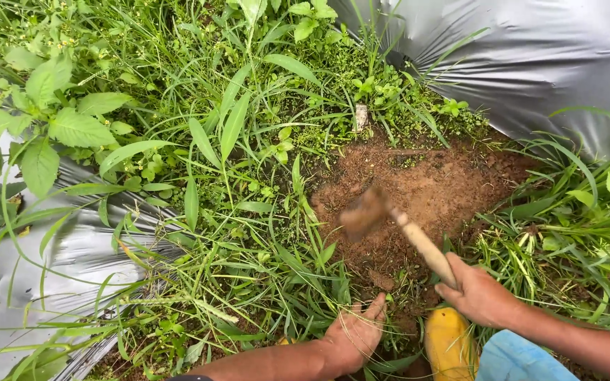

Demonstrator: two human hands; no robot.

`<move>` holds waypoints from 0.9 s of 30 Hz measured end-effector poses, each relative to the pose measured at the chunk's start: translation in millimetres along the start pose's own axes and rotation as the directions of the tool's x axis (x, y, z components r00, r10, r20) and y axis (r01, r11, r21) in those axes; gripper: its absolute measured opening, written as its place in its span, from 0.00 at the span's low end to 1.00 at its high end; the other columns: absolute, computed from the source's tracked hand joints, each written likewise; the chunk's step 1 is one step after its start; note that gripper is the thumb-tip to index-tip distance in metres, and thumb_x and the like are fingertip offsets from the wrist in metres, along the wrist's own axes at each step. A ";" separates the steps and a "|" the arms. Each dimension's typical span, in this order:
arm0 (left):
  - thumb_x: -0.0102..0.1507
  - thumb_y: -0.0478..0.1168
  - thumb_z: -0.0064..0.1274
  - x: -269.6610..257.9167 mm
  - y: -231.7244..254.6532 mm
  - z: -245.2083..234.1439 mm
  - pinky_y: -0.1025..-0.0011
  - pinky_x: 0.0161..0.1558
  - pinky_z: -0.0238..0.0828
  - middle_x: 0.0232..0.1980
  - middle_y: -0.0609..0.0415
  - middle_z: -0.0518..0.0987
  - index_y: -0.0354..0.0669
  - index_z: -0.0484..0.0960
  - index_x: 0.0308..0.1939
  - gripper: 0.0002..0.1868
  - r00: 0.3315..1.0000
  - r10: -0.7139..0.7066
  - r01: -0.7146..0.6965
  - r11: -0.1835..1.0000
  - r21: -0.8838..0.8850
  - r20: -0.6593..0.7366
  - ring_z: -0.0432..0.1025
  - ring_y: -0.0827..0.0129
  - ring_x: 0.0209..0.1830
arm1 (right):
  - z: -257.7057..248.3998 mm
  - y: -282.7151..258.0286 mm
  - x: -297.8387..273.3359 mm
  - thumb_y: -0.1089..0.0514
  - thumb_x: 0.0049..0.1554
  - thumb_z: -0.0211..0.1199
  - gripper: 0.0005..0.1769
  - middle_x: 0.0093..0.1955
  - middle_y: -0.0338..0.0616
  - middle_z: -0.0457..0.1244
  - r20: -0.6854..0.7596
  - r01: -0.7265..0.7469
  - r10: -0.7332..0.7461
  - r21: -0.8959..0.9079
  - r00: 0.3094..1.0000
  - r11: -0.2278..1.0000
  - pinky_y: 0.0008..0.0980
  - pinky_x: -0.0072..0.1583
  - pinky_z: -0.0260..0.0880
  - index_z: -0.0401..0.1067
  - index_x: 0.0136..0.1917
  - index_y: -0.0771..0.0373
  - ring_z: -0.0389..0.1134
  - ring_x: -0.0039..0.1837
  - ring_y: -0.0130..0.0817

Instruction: The person uses a hand hoe to loosen soil and remove weeds along the edge of a plastic-covered garden bed. They repeatedly strike the ground, pull up grass and weeds, and clear a strip of bare soil.

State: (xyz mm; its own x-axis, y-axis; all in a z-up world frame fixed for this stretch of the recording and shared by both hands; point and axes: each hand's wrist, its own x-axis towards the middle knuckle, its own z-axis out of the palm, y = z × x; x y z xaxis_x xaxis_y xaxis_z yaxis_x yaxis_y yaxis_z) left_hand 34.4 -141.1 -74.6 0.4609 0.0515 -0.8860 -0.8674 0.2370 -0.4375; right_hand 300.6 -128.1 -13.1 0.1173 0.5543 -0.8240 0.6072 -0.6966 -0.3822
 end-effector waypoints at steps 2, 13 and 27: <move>0.72 0.56 0.10 1.5 2.5 -2.2 0.59 0.78 0.35 0.86 0.37 0.43 0.63 0.47 0.82 0.33 0.999 -0.048 0.048 0.999 -0.004 0.025 0.38 0.51 0.86 | 0.2 4.0 -3.3 0.47 0.62 0.61 0.18 0.46 0.37 0.67 0.218 0.008 0.063 -0.308 0.974 0.951 0.23 0.34 0.75 0.61 0.63 0.44 0.66 0.34 0.22; 0.73 0.57 0.10 -27.7 -7.5 11.4 0.55 0.72 0.54 0.82 0.34 0.57 0.52 0.52 0.82 0.36 0.998 -0.046 0.047 0.998 0.036 -0.042 0.57 0.43 0.80 | 4.1 -19.5 7.3 0.50 0.64 0.59 0.13 0.44 0.37 0.66 0.231 0.091 -0.046 -0.188 0.972 0.978 0.21 0.33 0.75 0.63 0.61 0.47 0.65 0.34 0.23; 0.74 0.56 0.22 -8.6 -1.3 4.8 0.55 0.71 0.59 0.81 0.36 0.62 0.57 0.55 0.81 0.32 0.997 -0.046 0.049 0.998 0.045 -0.061 0.60 0.46 0.78 | -18.5 3.3 8.5 0.54 0.63 0.62 0.35 0.50 0.35 0.68 0.347 0.017 0.102 -0.326 0.932 0.945 0.17 0.35 0.73 0.53 0.79 0.39 0.64 0.34 0.20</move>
State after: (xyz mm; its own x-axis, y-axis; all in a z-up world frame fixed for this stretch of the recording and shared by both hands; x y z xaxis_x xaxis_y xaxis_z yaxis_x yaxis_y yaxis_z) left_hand 32.5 -137.2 -65.6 0.4879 -0.0191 -0.8727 -0.8347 0.2824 -0.4728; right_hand 318.1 -117.3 -13.6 -0.1012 0.2873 -0.9525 0.8320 -0.5005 -0.2394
